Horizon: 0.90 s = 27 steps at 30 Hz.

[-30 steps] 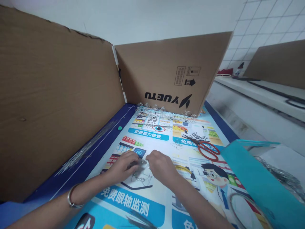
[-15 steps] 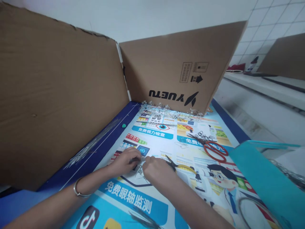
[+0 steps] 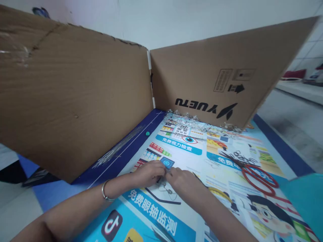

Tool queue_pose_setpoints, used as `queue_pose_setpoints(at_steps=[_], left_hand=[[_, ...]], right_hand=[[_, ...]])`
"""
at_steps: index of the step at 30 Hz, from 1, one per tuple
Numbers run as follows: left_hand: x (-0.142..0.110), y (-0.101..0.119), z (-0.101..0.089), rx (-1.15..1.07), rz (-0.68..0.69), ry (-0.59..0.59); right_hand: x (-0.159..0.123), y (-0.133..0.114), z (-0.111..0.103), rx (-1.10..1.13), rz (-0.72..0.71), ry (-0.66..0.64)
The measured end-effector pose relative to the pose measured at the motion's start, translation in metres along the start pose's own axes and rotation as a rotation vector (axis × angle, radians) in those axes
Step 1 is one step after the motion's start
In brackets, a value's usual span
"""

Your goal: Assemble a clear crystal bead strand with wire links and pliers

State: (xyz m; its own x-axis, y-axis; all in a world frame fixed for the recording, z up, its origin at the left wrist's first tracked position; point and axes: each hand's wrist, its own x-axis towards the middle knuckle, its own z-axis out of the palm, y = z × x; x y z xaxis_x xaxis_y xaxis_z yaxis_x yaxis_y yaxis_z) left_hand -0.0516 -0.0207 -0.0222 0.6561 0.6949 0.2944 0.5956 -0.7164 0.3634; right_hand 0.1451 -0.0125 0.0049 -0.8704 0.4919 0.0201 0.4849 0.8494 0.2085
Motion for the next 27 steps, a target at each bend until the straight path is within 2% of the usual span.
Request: queue_pose_setpoints(at_steps=[6,10,17,22,27], left_hand=[[-0.002,0.005,-0.007,0.016,0.021,-0.007],[-0.002,0.013,-0.013,-0.002,-0.007,-0.026],[0.002,0.012,-0.014,-0.027,-0.075,-0.082],[0.003,0.01,-0.01,-0.041,-0.138,-0.063],[0.004,0.012,-0.01,-0.036,-0.172,-0.068]], right_hand=[[-0.027,0.008,0.028,0.122,0.059,0.179],[-0.043,0.012,0.034,0.104,0.075,0.332],[-0.052,0.005,0.03,0.14,0.222,0.225],[-0.056,-0.002,0.027,0.197,0.294,0.243],[-0.054,-0.004,0.032,0.198,0.259,0.277]])
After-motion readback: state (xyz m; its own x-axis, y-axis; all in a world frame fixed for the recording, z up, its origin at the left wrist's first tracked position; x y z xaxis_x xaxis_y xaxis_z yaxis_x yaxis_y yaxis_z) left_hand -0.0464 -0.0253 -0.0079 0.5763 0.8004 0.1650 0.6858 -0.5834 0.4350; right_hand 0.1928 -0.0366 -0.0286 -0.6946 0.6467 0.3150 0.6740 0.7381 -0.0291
